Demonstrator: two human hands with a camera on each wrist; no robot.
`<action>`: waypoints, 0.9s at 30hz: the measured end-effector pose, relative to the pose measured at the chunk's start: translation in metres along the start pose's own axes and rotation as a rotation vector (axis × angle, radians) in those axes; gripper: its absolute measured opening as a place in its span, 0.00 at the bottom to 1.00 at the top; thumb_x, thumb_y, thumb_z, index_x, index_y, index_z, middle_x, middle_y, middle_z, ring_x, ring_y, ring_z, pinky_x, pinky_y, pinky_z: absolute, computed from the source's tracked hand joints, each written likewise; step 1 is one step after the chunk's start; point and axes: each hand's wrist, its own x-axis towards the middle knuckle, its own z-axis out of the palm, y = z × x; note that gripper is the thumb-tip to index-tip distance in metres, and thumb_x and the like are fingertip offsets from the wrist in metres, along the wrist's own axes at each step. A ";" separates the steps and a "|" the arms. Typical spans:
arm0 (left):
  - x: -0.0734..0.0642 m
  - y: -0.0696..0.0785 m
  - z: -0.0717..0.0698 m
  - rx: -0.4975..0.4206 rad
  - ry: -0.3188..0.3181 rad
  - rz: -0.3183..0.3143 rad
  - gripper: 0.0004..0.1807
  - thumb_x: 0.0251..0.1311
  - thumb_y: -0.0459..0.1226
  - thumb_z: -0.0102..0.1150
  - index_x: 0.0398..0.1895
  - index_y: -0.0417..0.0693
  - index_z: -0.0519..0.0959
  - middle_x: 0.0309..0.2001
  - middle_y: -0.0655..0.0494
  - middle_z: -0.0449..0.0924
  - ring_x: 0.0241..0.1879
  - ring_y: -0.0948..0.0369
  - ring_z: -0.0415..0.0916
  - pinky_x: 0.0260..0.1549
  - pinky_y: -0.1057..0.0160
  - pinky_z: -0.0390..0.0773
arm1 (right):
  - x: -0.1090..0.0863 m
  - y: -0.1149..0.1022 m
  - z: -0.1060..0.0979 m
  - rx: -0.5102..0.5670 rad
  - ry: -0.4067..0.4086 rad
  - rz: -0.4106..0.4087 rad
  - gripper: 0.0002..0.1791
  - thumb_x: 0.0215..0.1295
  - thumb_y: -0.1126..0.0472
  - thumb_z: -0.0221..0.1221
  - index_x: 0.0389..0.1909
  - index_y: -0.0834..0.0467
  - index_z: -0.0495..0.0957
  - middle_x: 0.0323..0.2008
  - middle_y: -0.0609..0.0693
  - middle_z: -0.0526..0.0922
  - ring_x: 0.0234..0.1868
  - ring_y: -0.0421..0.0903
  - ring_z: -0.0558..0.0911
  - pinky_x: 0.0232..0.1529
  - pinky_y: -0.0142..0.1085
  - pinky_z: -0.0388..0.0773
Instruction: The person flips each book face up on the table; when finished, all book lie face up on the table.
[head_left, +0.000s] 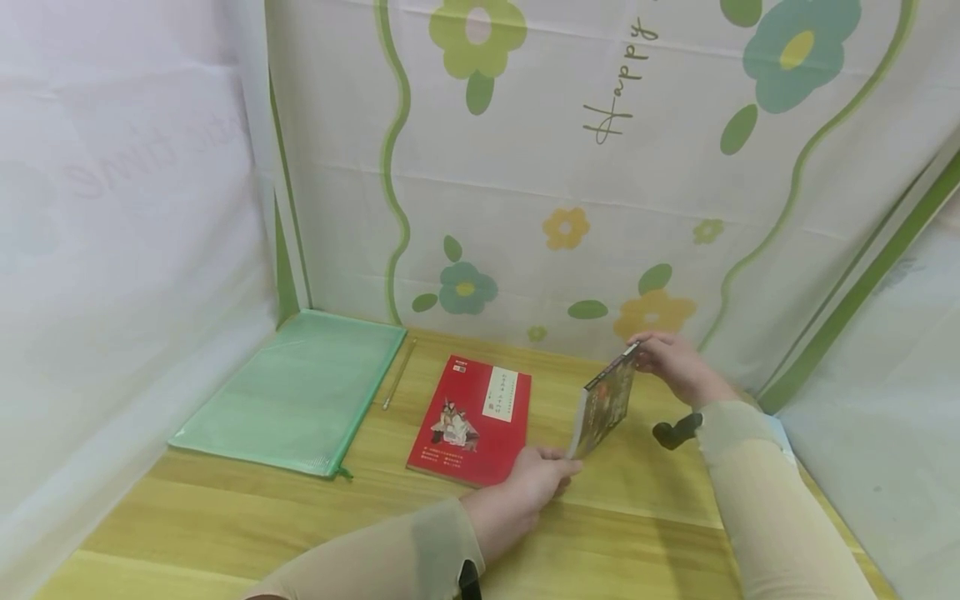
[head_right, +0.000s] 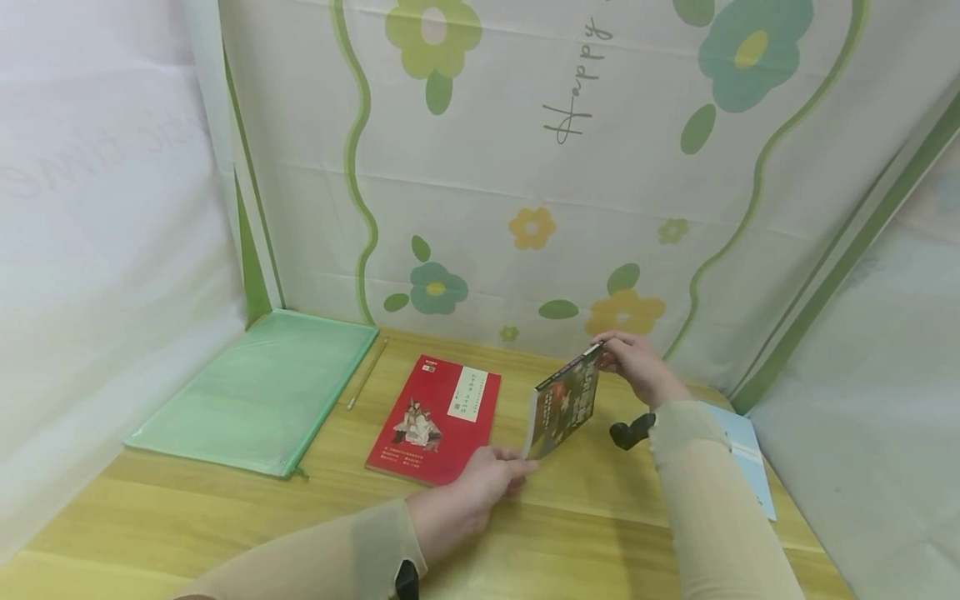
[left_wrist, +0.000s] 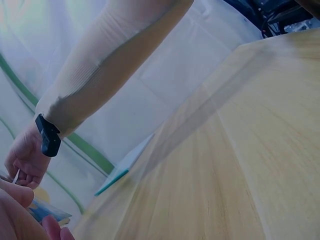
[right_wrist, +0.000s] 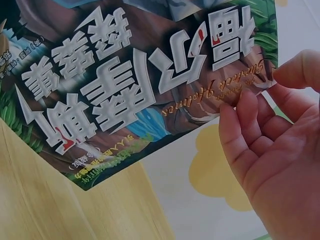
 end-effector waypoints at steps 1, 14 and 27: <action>0.000 0.000 0.000 -0.002 0.000 -0.003 0.19 0.59 0.36 0.68 0.49 0.36 0.75 0.37 0.51 0.77 0.35 0.58 0.75 0.38 0.60 0.78 | 0.000 0.001 0.000 0.004 0.002 -0.003 0.12 0.77 0.61 0.49 0.42 0.58 0.81 0.39 0.46 0.82 0.39 0.42 0.82 0.48 0.36 0.80; 0.001 -0.001 0.000 -0.025 -0.019 -0.008 0.17 0.60 0.35 0.66 0.48 0.34 0.75 0.35 0.50 0.77 0.34 0.56 0.75 0.40 0.58 0.79 | 0.000 0.003 0.002 -0.041 0.014 0.009 0.12 0.77 0.59 0.51 0.43 0.61 0.81 0.44 0.46 0.79 0.44 0.41 0.81 0.52 0.30 0.77; 0.002 -0.007 0.003 -0.060 -0.077 -0.002 0.20 0.65 0.32 0.60 0.55 0.29 0.69 0.36 0.43 0.83 0.34 0.55 0.83 0.39 0.55 0.83 | 0.004 0.010 0.002 -0.055 0.076 0.024 0.12 0.75 0.64 0.49 0.46 0.67 0.77 0.36 0.46 0.80 0.35 0.41 0.80 0.45 0.32 0.80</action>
